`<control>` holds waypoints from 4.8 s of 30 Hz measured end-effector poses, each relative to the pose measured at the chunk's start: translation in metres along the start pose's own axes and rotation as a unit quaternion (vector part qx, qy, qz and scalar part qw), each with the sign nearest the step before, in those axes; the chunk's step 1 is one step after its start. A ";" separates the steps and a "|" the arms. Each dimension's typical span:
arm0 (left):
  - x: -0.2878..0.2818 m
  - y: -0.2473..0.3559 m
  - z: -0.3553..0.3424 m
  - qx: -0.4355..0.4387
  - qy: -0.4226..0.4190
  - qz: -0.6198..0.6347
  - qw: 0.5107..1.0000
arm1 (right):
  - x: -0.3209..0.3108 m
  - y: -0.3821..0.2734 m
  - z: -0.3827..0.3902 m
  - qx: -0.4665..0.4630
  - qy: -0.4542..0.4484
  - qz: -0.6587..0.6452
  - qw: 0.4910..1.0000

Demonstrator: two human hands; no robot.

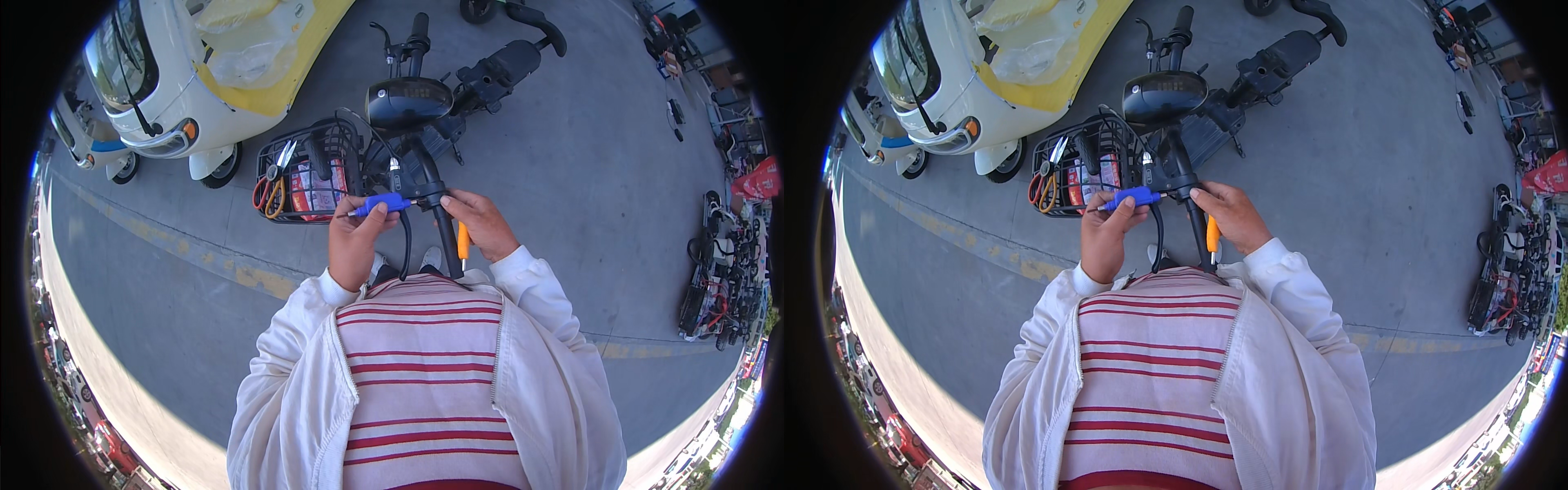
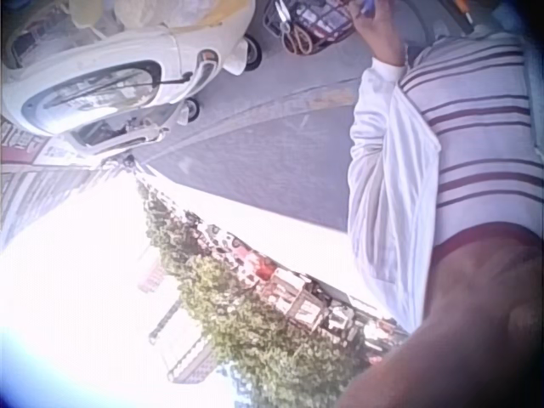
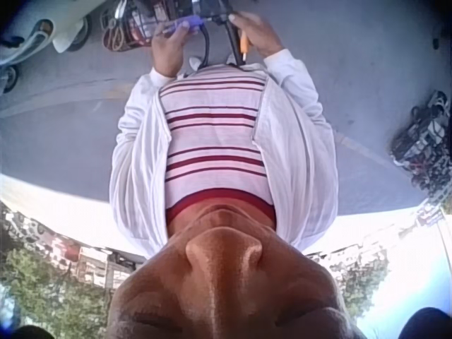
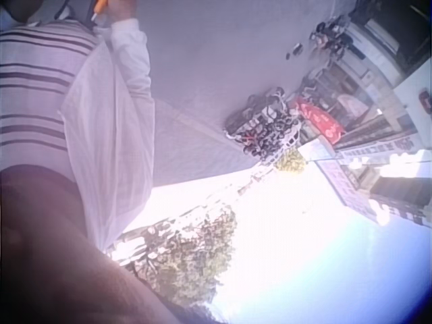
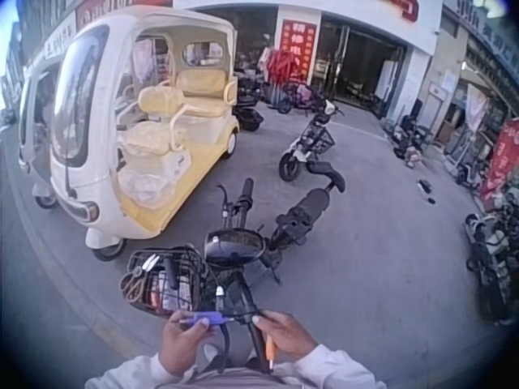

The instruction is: The person works on an electric scooter's handlebar area, manipulating wires and components with their hands. They retrieve a screwdriver and scissors from a nearby basket, then use the screwdriver to adjust parts on the scooter's handlebar. The person continues to handle wires and tools throughout the clip.

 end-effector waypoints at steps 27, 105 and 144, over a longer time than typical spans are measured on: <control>0.064 0.069 0.002 0.274 -0.259 -0.707 0.599 | 0.000 0.002 -0.002 -0.007 0.003 -0.014 1.000; 0.003 0.023 -0.008 0.010 -0.153 -0.162 0.975 | 0.003 -0.004 0.002 0.000 0.004 -0.002 1.000; -0.005 0.025 -0.028 -0.049 -0.309 -0.223 0.923 | 0.014 0.037 -0.023 0.106 -0.180 -0.298 0.932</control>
Point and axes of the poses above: each hand's wrist, its own z-axis away from the middle knuckle, its own x-axis out of the palm, y = z × x, the point moved 8 cm from there along -z, towards the middle knuckle, and after that the axes turned 9 degrees about x, right-handed, at the moved point
